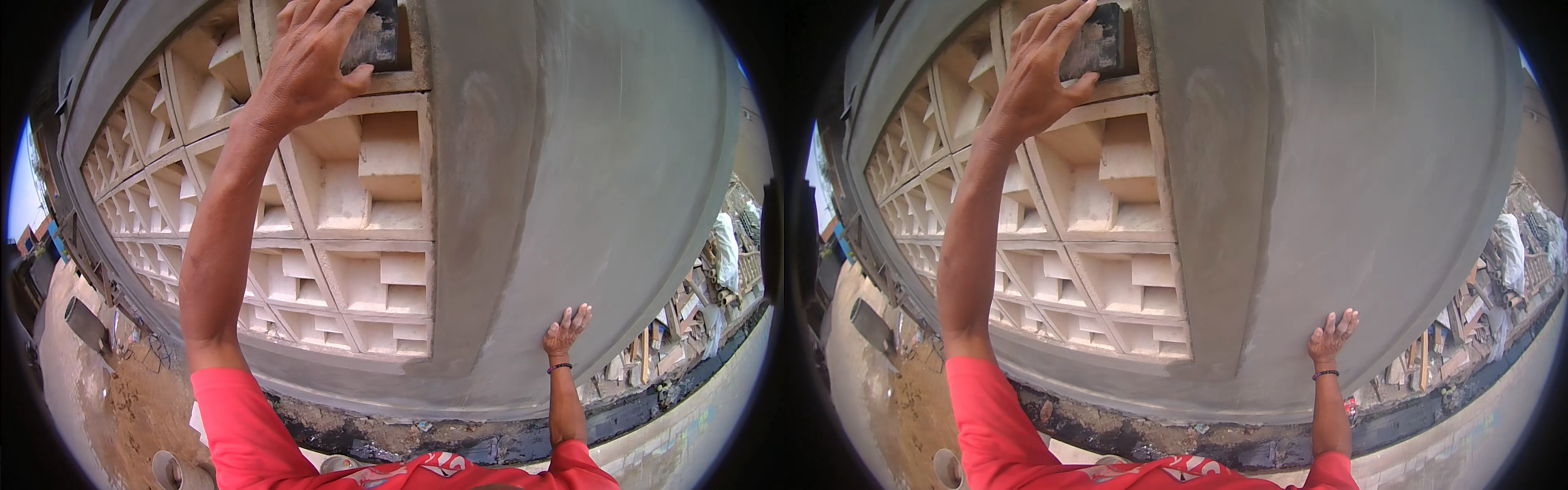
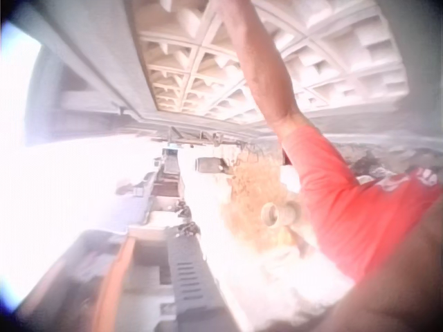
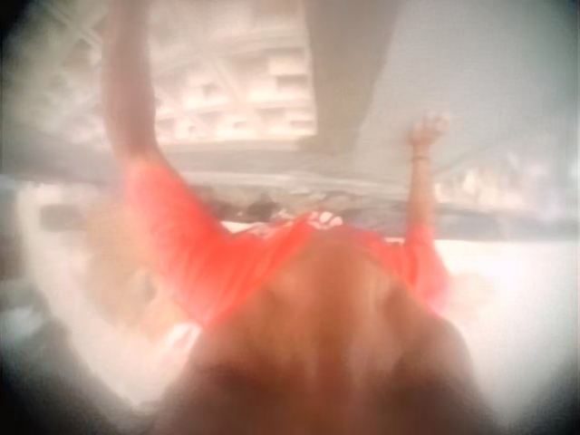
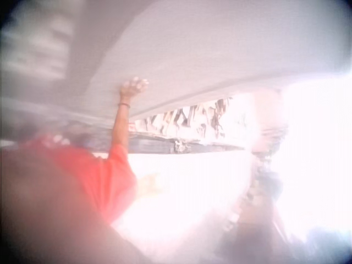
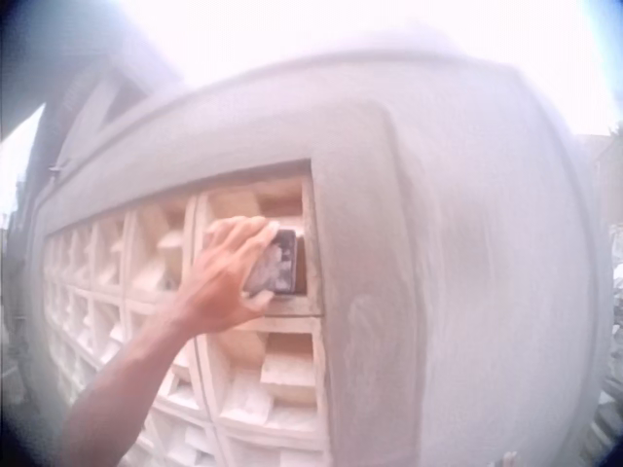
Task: The person uses a trowel to apply and smooth plaster on a curved wall section adjacent to a decorative lattice. The person repeatedly scrapes and levels the surface, working along the edge of the lattice and the curved wall.
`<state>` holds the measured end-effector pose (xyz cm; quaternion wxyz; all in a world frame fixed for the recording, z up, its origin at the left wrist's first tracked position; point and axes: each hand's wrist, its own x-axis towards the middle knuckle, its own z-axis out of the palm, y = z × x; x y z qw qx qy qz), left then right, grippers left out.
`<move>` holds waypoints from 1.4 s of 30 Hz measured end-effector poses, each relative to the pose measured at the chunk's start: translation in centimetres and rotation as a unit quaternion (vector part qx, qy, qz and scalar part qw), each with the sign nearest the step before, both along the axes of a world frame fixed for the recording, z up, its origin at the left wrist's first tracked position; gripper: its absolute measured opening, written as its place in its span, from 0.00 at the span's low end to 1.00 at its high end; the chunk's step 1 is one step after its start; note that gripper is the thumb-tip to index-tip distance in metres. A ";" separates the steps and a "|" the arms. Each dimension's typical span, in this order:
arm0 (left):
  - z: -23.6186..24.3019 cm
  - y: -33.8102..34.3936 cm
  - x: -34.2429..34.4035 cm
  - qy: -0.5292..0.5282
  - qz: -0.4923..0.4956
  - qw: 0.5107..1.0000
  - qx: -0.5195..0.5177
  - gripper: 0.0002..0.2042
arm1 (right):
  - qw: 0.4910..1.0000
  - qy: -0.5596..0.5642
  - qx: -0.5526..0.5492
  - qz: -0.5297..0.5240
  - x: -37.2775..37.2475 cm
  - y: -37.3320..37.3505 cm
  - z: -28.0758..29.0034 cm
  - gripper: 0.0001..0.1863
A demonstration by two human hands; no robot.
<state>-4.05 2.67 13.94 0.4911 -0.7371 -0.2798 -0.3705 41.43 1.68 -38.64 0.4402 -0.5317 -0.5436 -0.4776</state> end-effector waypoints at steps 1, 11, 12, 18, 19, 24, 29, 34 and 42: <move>0.2 0.0 0.2 -0.001 0.006 1.000 -0.010 0.39 | 1.000 0.000 0.002 0.002 -0.2 0.1 0.0 0.28; -0.4 -0.4 2.9 0.023 -0.045 0.999 -0.004 0.40 | 1.000 0.001 0.008 0.002 0.3 0.2 -0.3 0.27; -0.5 -0.4 3.1 0.018 -0.046 0.999 -0.006 0.41 | 1.000 0.000 0.006 0.000 0.3 0.1 -0.3 0.28; -1.4 -0.4 4.3 -0.026 -0.064 0.997 -0.018 0.41 | 1.000 -0.002 0.007 -0.004 0.3 0.1 -0.4 0.27; -1.5 -0.6 4.3 -0.035 -0.060 0.997 -0.022 0.41 | 1.000 -0.001 0.009 0.000 0.2 0.2 -0.4 0.27; -3.2 -0.4 3.9 -0.018 -0.070 0.997 -0.006 0.42 | 1.000 0.004 0.011 0.000 0.0 0.0 0.0 0.27; -7.5 0.1 3.8 -0.018 -0.091 0.995 -0.019 0.42 | 1.000 -0.002 0.010 -0.004 0.2 0.0 -0.1 0.27; -7.0 -0.4 3.0 -0.048 -0.111 0.992 -0.017 0.41 | 1.000 -0.003 -0.002 -0.008 0.4 0.0 -0.1 0.27; 0.7 -0.6 3.3 -0.046 -0.073 0.995 -0.042 0.39 | 1.000 -0.002 0.002 -0.003 0.3 0.0 -0.1 0.27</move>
